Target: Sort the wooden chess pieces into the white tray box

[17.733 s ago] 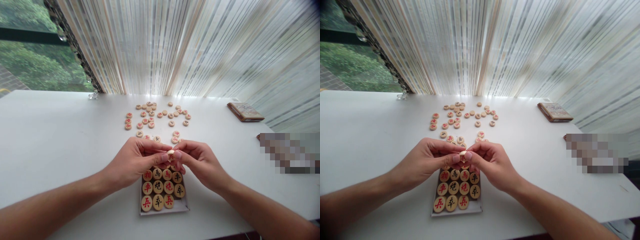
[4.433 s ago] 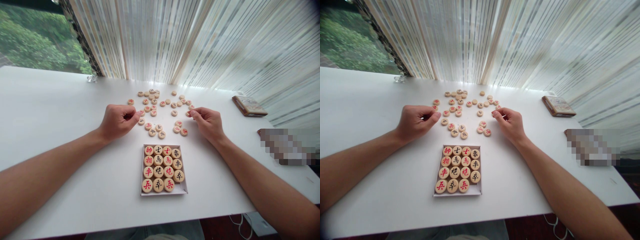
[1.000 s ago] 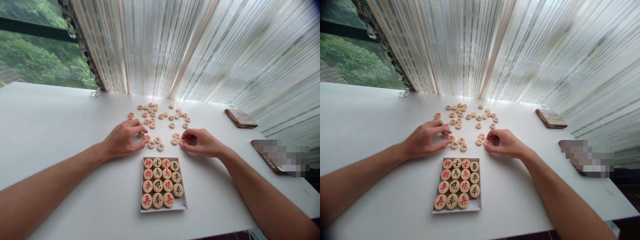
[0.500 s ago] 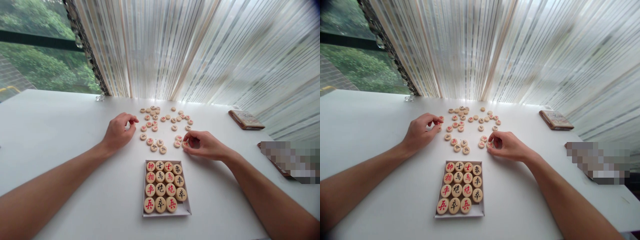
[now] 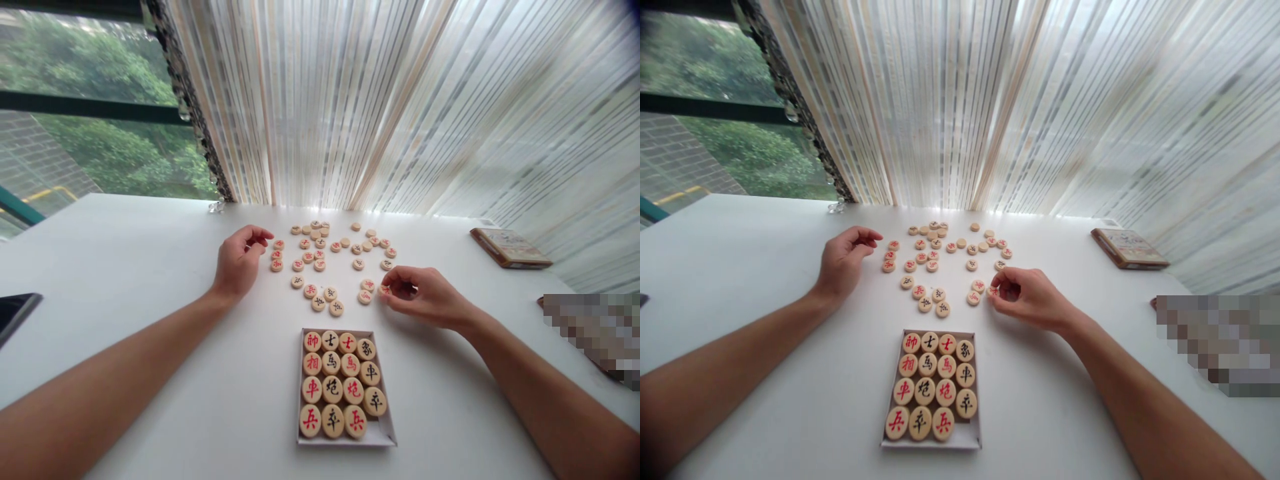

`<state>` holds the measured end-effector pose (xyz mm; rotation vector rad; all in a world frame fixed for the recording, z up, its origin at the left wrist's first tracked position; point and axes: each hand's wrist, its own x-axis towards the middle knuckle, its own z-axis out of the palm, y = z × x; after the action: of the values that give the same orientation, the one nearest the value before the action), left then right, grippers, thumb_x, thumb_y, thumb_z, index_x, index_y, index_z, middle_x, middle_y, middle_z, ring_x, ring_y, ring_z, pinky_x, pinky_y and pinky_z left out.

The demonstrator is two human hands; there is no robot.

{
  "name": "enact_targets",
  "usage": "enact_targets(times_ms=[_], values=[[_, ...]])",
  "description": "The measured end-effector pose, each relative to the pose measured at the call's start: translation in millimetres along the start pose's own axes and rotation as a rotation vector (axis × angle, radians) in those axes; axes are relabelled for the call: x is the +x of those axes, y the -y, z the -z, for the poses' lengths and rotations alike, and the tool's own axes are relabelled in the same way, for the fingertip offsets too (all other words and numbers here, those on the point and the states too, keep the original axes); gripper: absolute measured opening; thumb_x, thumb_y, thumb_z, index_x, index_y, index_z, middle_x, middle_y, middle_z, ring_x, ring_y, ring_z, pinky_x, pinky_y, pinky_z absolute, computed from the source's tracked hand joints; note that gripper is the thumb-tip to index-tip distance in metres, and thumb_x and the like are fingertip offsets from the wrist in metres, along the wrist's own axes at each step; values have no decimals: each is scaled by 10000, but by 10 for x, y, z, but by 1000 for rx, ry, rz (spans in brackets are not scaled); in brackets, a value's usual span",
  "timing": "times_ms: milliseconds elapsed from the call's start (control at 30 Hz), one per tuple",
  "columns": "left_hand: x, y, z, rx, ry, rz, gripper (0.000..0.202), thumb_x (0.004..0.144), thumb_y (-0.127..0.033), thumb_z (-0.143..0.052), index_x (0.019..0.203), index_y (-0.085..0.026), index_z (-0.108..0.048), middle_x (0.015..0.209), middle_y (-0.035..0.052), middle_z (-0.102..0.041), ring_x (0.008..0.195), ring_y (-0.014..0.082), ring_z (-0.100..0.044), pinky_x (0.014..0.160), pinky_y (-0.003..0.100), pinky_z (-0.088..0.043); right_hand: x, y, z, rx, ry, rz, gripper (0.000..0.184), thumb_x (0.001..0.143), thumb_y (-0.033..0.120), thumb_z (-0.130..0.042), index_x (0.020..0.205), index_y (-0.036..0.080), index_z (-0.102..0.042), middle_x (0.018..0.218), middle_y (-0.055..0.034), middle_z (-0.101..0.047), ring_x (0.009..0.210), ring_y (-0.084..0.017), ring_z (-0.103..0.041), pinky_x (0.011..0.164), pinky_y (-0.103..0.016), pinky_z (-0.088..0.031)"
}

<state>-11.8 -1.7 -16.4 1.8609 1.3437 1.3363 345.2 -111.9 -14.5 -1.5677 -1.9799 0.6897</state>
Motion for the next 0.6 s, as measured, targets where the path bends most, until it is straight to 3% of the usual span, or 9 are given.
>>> enact_targets(times_ms=[167, 333, 467, 600], values=[[-95, -135, -13, -72, 43, -23, 200, 869, -264, -581, 950, -158, -731, 843, 33, -731, 772, 181, -657, 728, 299, -522, -20, 109, -80, 291, -125, -6, 328, 837, 465, -853, 955, 188, -724, 828, -59, -728, 674, -171, -624, 595, -288, -539], [-363, -434, -132, -133, 278, -64, 194, 891, -319, -629, 869, -163, -742, 738, 24, -717, 659, 164, -634, 604, 276, -494, -115, 423, -276, 595, -106, -17, 377, 821, 485, -884, 1034, 194, -776, 939, -99, -790, 829, -228, -746, 726, -339, -642], [-594, -678, -216, -219, 502, -126, 194, 933, -317, -659, 925, -156, -767, 794, 45, -760, 654, 135, -602, 600, 256, -484, -192, 600, -440, 694, -67, -27, 392, 841, 464, -877, 1126, 205, -802, 995, -112, -813, 905, -255, -778, 785, -373, -674], [-713, -736, -266, -255, 535, -139, 239, 894, -358, -776, 1005, -147, -801, 796, 50, -778, 640, 127, -584, 603, 260, -483, -231, 673, -497, 724, -65, -25, 360, 817, 446, -904, 1084, 229, -799, 959, -95, -811, 876, -257, -791, 770, -366, -700]])
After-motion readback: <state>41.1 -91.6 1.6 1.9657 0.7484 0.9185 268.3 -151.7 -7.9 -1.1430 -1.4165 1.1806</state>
